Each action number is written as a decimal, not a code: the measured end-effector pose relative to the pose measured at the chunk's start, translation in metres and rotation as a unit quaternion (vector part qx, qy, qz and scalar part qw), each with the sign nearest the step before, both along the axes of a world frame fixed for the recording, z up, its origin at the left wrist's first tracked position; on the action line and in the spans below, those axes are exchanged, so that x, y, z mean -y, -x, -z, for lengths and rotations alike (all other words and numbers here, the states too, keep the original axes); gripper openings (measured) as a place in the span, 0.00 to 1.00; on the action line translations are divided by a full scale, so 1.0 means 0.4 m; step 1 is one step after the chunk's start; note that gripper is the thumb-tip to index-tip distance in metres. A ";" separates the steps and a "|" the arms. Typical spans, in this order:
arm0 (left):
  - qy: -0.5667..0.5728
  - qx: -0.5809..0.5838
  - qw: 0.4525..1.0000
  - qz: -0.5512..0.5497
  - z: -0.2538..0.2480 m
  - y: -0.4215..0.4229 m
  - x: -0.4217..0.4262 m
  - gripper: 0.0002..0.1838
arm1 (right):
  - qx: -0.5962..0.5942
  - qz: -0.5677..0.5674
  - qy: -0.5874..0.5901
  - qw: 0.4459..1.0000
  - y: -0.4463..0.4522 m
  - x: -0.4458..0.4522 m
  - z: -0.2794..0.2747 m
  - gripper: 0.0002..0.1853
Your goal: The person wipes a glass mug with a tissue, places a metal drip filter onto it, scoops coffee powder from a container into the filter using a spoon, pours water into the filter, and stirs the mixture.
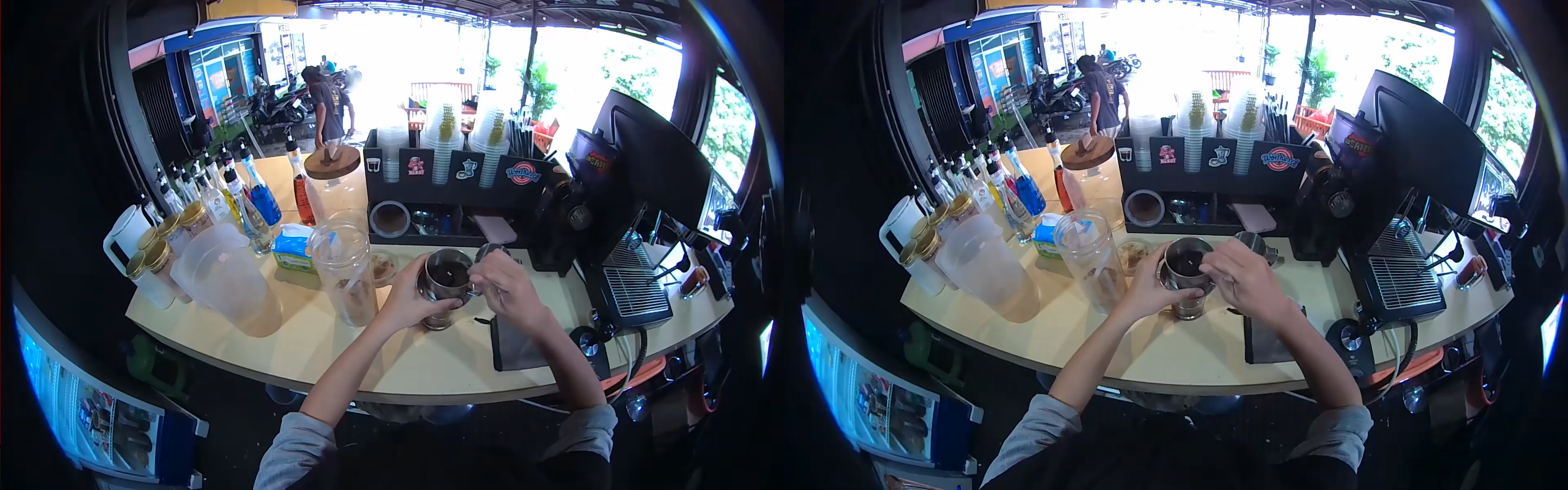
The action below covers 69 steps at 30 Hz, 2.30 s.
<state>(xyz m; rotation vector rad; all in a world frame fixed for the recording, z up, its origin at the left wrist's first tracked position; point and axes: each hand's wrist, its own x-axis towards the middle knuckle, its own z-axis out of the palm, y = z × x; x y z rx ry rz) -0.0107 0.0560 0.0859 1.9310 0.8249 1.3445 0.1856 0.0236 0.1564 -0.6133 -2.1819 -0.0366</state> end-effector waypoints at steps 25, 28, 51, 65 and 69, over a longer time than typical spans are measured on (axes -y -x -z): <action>-0.004 -0.003 1.000 -0.012 -0.002 0.000 0.004 0.42 | -0.017 0.010 0.043 0.999 -0.010 -0.005 -0.002 0.04; -0.001 0.004 1.000 -0.011 0.003 -0.003 0.000 0.43 | -0.037 -0.041 0.043 0.998 0.007 0.008 0.002 0.04; -0.002 -0.013 0.998 -0.054 -0.006 -0.018 0.014 0.43 | -0.033 0.015 0.060 0.998 0.001 -0.002 -0.002 0.05; 0.075 -0.014 0.989 0.125 -0.032 0.042 -0.034 0.45 | -0.016 0.011 0.044 0.999 0.010 -0.012 -0.016 0.06; 0.039 -0.044 0.996 0.063 -0.045 0.025 -0.012 0.43 | -0.018 -0.039 0.040 0.998 0.005 -0.012 -0.004 0.06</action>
